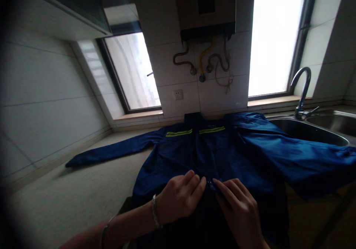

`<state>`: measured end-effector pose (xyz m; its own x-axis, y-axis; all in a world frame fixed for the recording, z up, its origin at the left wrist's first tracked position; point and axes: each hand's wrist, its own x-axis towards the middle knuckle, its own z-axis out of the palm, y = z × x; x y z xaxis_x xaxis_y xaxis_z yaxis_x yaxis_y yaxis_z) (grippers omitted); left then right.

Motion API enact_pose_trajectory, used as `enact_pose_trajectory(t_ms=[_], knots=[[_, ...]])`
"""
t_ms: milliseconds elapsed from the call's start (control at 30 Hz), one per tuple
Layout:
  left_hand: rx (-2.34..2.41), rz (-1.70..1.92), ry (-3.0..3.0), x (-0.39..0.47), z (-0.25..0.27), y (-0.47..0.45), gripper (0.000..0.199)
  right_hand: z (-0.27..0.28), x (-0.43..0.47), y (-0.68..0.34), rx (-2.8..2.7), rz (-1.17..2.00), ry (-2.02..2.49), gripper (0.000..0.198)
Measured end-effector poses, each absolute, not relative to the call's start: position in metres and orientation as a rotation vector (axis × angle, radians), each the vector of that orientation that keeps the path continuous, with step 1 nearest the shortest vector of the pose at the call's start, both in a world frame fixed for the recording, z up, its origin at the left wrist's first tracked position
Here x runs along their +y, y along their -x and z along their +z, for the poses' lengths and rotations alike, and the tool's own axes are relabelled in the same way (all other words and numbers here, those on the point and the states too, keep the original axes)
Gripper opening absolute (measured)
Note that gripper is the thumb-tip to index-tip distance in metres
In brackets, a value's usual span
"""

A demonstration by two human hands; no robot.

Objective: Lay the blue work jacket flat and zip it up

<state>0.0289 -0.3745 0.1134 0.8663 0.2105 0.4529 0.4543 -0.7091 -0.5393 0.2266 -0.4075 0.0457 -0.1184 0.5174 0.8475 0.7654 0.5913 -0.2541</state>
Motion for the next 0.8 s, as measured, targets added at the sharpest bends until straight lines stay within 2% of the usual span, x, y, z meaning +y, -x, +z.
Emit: enact_pose_trajectory(t_ms=[100, 167, 267, 367, 567, 800], knots=[[-0.607, -0.459, 2.372, -0.373, 0.117, -0.029, 0.018, 0.052, -0.42, -0.227, -1.751, -0.472, 1.025, 0.027], [-0.679, -0.426, 2.4, -0.373, 0.118, -0.029, 0.01, 0.055, -0.431, -0.222, -1.713, -0.482, 1.007, 0.023], [-0.771, -0.36, 2.513, -0.375, 0.118, -0.03, 0.003, 0.055, -0.442, -0.208, -1.73, -0.119, 1.044, 0.017], [-0.843, -0.291, 2.663, -0.38, 0.121, -0.031, 0.006, 0.05, -0.442, -0.193, -1.741, 0.224, 1.076, 0.029], [-1.035, -0.199, 2.958, -0.381, 0.135, -0.031, 0.018, 0.041, -0.439, -0.186, -1.571, 0.404, 1.154, 0.037], [-0.84, -0.154, 2.942, -0.385, 0.129, -0.032, 0.018, 0.03, -0.437, -0.175, -1.3, 0.839, 1.264, 0.053]])
